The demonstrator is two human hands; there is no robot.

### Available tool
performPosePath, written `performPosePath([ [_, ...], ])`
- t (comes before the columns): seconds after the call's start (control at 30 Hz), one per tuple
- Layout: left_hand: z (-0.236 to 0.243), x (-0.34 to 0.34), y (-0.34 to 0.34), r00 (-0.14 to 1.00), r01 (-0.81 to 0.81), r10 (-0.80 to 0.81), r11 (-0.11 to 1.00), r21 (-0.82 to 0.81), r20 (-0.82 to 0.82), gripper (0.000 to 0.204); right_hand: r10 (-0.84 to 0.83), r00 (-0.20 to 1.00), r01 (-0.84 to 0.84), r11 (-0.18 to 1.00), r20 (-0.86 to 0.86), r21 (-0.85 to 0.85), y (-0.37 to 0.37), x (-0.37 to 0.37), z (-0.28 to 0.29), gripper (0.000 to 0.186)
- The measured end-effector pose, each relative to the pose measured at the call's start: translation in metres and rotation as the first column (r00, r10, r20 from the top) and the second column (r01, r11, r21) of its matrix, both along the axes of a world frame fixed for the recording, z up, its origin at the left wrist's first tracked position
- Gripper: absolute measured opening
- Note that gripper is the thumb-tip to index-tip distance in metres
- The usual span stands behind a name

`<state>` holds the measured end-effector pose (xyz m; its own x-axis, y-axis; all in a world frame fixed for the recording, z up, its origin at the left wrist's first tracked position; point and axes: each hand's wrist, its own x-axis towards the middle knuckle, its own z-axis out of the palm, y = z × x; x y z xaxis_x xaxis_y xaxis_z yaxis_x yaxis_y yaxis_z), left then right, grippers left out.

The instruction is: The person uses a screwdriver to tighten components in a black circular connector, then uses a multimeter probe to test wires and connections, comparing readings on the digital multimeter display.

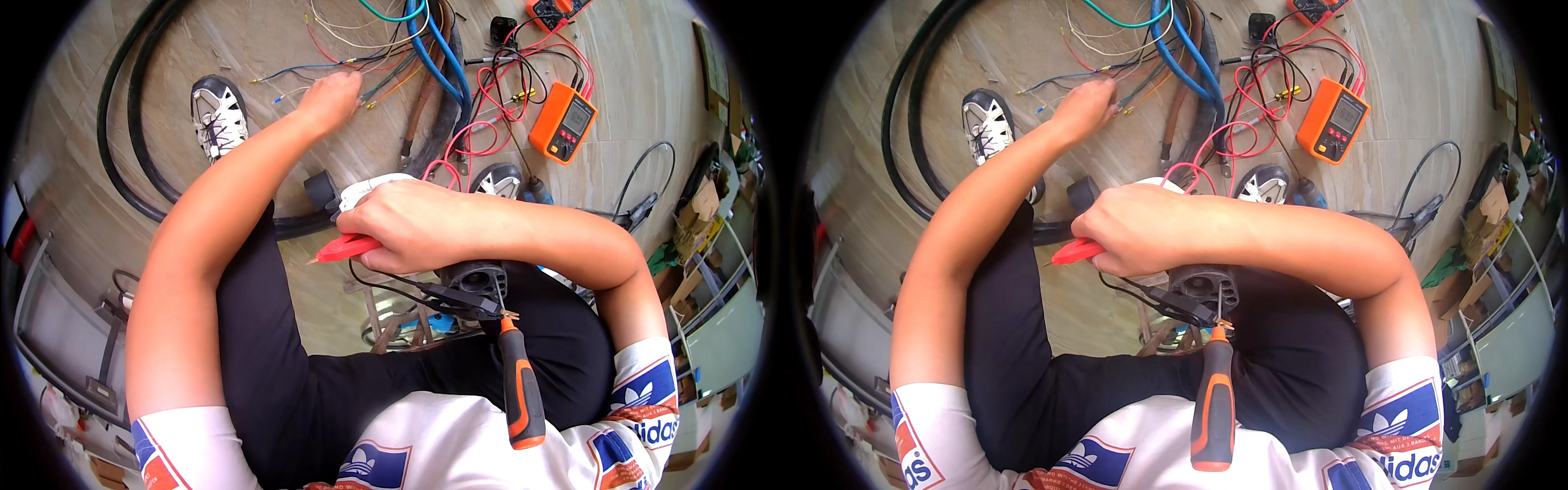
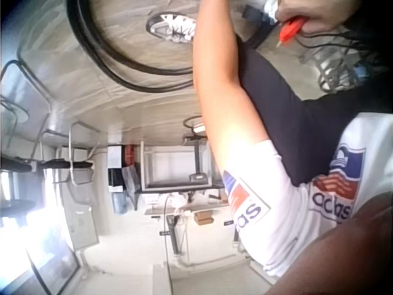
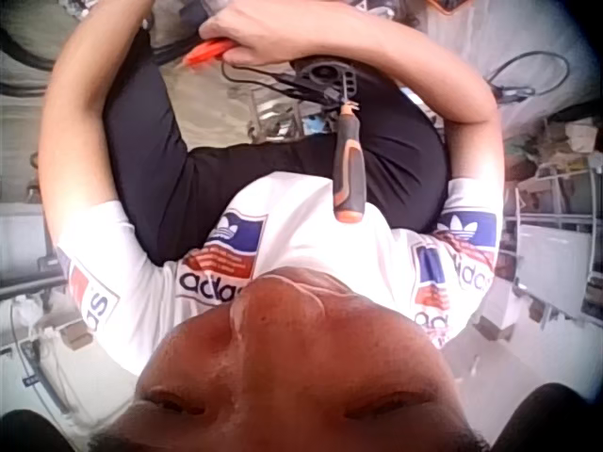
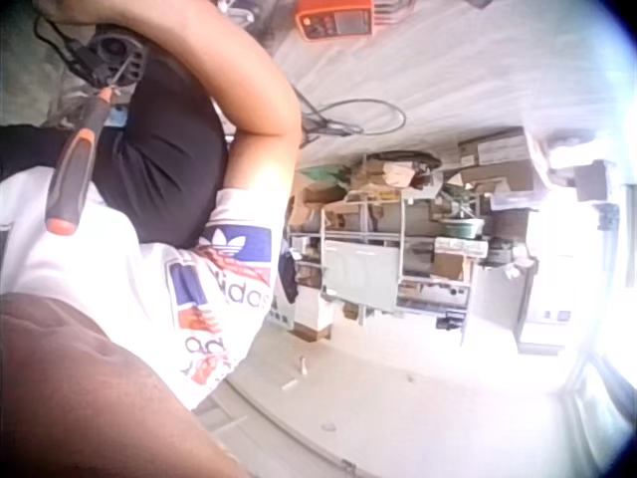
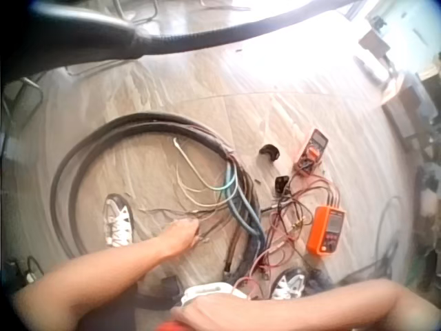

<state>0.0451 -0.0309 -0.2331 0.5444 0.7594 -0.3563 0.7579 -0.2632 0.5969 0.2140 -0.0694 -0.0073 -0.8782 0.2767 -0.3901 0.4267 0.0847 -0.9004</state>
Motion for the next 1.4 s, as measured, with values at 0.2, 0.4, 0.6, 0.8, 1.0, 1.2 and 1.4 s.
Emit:
performPosePath([
  [0.2, -0.008, 0.006, -0.009, 0.981, 0.094, -0.081, 0.994, 0.064, -0.178, 0.019, 0.024, 1.000, -0.024, 1.000, 0.000, 0.001, -0.001, 0.000, 0.000, 0.019],
  [0.4, 0.009, -0.008, 0.003, 0.997, 0.008, 0.001, 0.992, -0.129, 0.072, 0.020, 0.041, 0.999, -0.041, 0.999, 0.035, 0.004, 0.001, 0.002, 0.001, 0.021],
  [0.6, 0.044, -0.022, 0.031, 0.859, -0.212, 0.504, 0.507, -0.835, 0.088, 0.027, 0.054, 0.998, -0.054, 0.999, 0.043, 0.003, 0.000, 0.002, 0.000, 0.021],
  [0.8, 0.056, -0.032, 0.041, 0.824, -0.071, 0.559, 0.265, -0.962, 0.093, 0.035, 0.030, 1.000, -0.031, 0.999, 0.002, 0.030, -0.002, 0.003, -0.002, 0.020],
  [1.0, 0.072, -0.029, 0.043, 0.836, -0.024, 0.538, 0.231, -0.973, 0.107, 0.035, 0.051, 0.998, -0.052, 0.998, 0.023, 0.041, -0.002, 0.003, -0.002, 0.020],
  [1.2, 0.097, -0.023, 0.047, 0.806, 0.090, 0.562, 0.193, -0.977, 0.185, 0.038, 0.046, 0.999, -0.048, 0.997, 0.026, 0.053, -0.003, 0.003, -0.002, 0.020],
  [1.4, 0.106, -0.020, 0.047, 0.793, 0.157, 0.564, 0.178, -0.971, 0.231, 0.041, 0.040, 0.999, -0.041, 0.998, 0.012, 0.056, -0.004, 0.004, -0.003, 0.020],
])
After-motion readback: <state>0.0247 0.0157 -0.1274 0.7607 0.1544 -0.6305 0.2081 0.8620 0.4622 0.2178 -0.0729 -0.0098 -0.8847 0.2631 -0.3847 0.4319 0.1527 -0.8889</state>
